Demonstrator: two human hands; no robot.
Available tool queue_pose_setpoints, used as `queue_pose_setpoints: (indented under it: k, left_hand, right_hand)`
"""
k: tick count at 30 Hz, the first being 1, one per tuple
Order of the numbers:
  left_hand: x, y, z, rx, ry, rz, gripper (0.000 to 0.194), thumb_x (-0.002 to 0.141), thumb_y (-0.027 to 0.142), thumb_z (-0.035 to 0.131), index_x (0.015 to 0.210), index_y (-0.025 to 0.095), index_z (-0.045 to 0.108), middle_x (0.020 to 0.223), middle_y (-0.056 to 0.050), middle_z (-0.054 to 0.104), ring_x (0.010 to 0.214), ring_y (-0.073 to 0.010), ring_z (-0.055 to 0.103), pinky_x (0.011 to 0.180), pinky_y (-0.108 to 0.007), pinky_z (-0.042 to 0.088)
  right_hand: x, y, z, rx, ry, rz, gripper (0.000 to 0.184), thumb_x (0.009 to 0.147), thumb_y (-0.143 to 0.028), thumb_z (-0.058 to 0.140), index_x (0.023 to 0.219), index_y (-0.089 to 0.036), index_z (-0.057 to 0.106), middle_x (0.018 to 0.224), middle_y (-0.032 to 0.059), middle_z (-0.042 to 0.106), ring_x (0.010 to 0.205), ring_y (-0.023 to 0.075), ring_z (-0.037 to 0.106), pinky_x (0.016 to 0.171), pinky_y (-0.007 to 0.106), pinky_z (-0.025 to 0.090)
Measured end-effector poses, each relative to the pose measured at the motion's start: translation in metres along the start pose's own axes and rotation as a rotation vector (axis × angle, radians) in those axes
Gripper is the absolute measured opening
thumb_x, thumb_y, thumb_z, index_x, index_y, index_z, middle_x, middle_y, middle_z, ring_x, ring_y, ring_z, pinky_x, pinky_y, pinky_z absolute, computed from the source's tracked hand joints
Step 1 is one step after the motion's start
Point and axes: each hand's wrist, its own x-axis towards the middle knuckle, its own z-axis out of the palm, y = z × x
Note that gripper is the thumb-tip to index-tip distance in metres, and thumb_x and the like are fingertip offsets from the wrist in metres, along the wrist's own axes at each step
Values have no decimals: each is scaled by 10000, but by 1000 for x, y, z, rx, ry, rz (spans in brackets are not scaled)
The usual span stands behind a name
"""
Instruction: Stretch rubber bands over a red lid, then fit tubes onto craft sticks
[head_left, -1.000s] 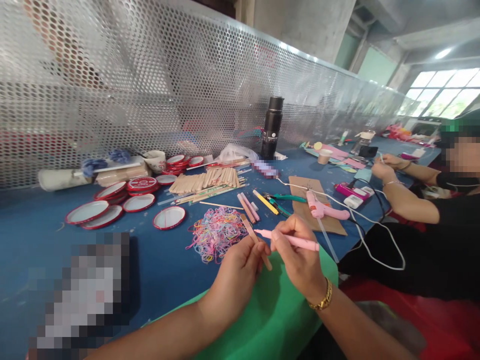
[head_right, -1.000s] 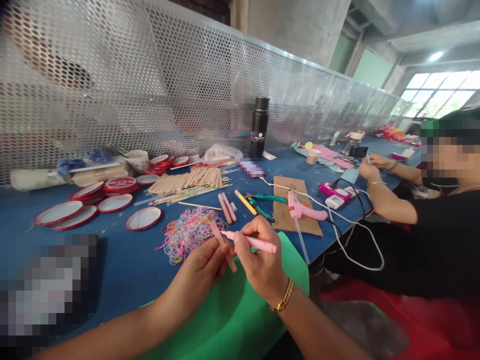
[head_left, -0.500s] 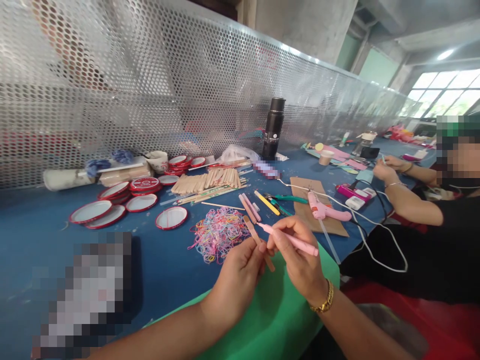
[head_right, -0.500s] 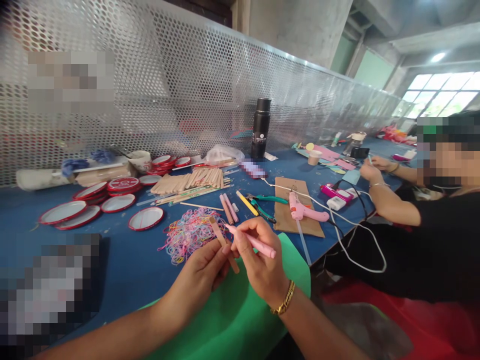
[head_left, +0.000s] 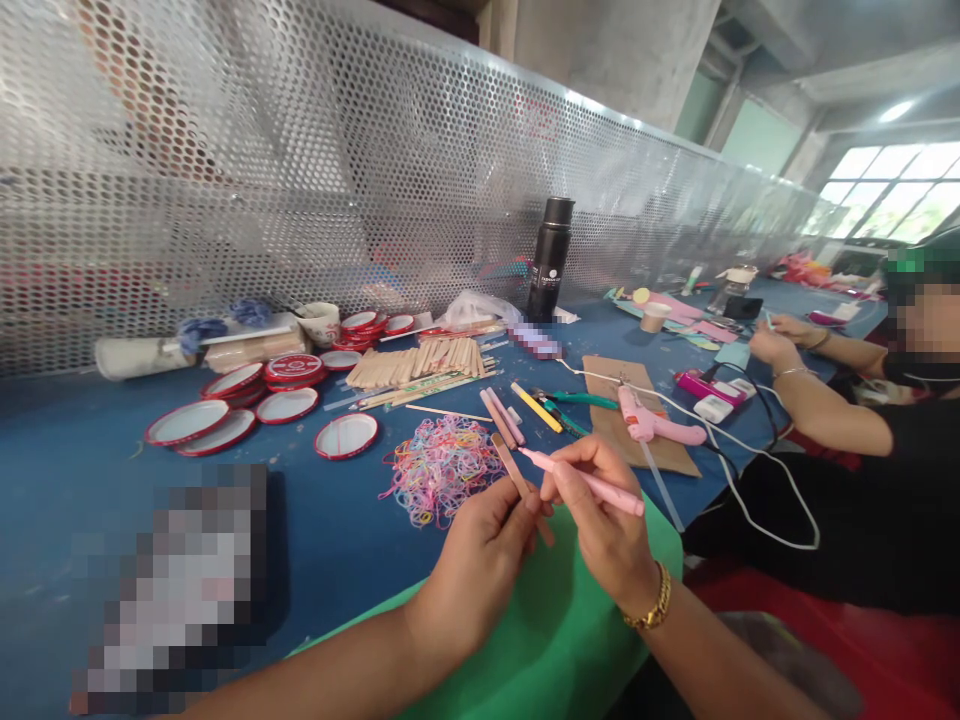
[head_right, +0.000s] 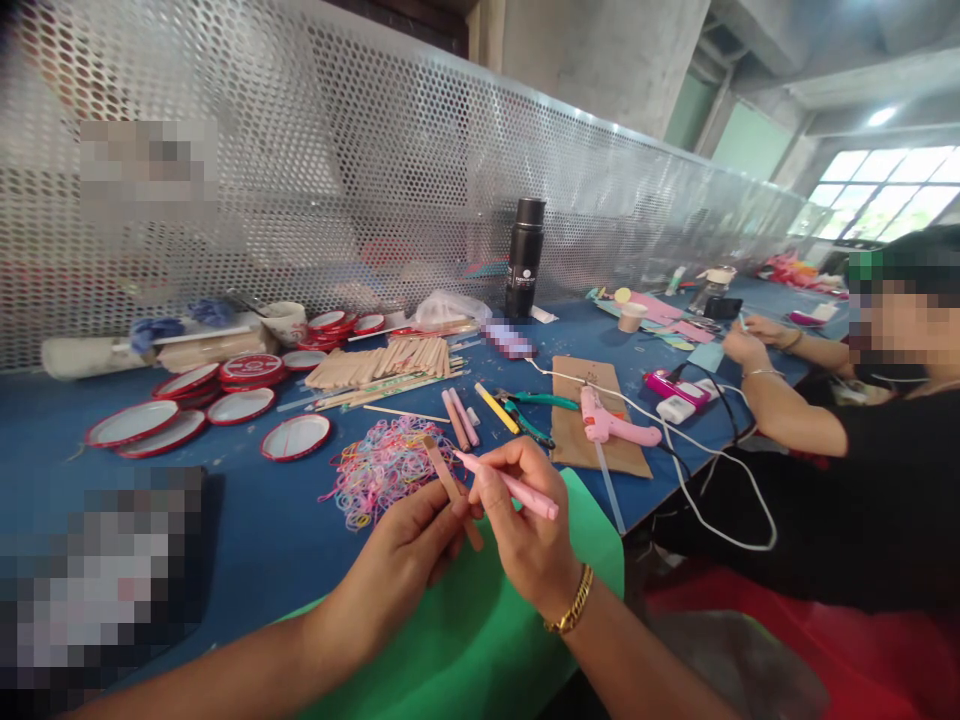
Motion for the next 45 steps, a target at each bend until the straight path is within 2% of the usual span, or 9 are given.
queue_pose_setpoints:
  k: [5, 10, 16, 19, 22, 27, 35, 40, 45]
  left_hand:
    - [0, -1, 0, -5, 0, -23, 443, 934, 614, 544, 822, 188, 588, 599, 58, 438, 515, -105, 343, 485, -239, 242]
    - [1, -2, 0, -18, -5, -50, 484, 907, 661, 549, 818, 187, 584, 596, 61, 432, 506, -102, 338, 473, -241, 233]
    - [0, 4, 1, -34, -2, -78, 525, 870, 699, 569, 735, 192, 561, 558, 62, 419, 477, -98, 332, 454, -244, 218]
    - [0, 4, 1, -54, -5, -89, 548, 846, 733, 575, 751, 193, 569, 544, 69, 405, 467, -97, 323, 440, -240, 212]
    - [0, 3, 1, -37, 5, -94, 560, 849, 738, 569, 774, 183, 588, 560, 61, 426, 474, -98, 333, 439, -237, 220]
    - [0, 2, 1, -41, 4, -86, 562, 853, 738, 567, 749, 185, 575, 553, 65, 416, 479, -96, 328, 449, -238, 223]
    - [2, 2, 1, -107, 29, -103, 547, 828, 737, 606, 750, 197, 559, 562, 62, 452, 490, -96, 338, 458, -230, 228]
    - [5, 3, 1, -66, 43, -83, 517, 822, 713, 631, 745, 206, 568, 549, 57, 480, 478, -104, 351, 457, -233, 252]
    - [5, 3, 2, -43, 33, -92, 495, 837, 690, 624, 747, 206, 574, 551, 60, 470, 484, -105, 343, 463, -234, 258]
  right_hand:
    - [1, 0, 0, -4, 5, -10, 105, 1006, -299, 579, 936, -229, 613, 705, -25, 631, 640, 119, 621, 616, 238, 536]
    - [0, 0, 0, 2, -20, 12, 100, 1001, -304, 572, 1023, -229, 634, 758, -6, 637, 666, 138, 630, 613, 262, 545]
    - [-1, -2, -2, -85, -19, -34, 92, 980, -267, 573, 1013, -224, 647, 822, 27, 662, 740, 168, 651, 625, 282, 544]
    - [0, -4, -2, -108, -16, -58, 74, 969, -263, 587, 998, -230, 647, 793, 14, 654, 699, 159, 643, 601, 274, 534]
    - [0, -4, -1, -97, 13, -60, 72, 974, -260, 575, 959, -232, 640, 760, -1, 636, 646, 141, 622, 586, 262, 528]
    - [-1, 0, -1, -53, 19, 0, 89, 978, -291, 576, 977, -216, 624, 799, 23, 637, 717, 166, 646, 599, 275, 537]
    - [0, -1, -4, -94, -5, -10, 105, 957, -294, 600, 1005, -216, 653, 799, 28, 667, 717, 177, 672, 621, 301, 553]
    - [1, -2, -2, -57, 54, -3, 97, 963, -272, 584, 913, -213, 642, 721, 3, 654, 658, 164, 665, 627, 298, 536]
    - [3, -7, -2, -112, 48, -39, 223, 959, -264, 574, 743, -213, 598, 682, -1, 622, 643, 152, 620, 627, 283, 503]
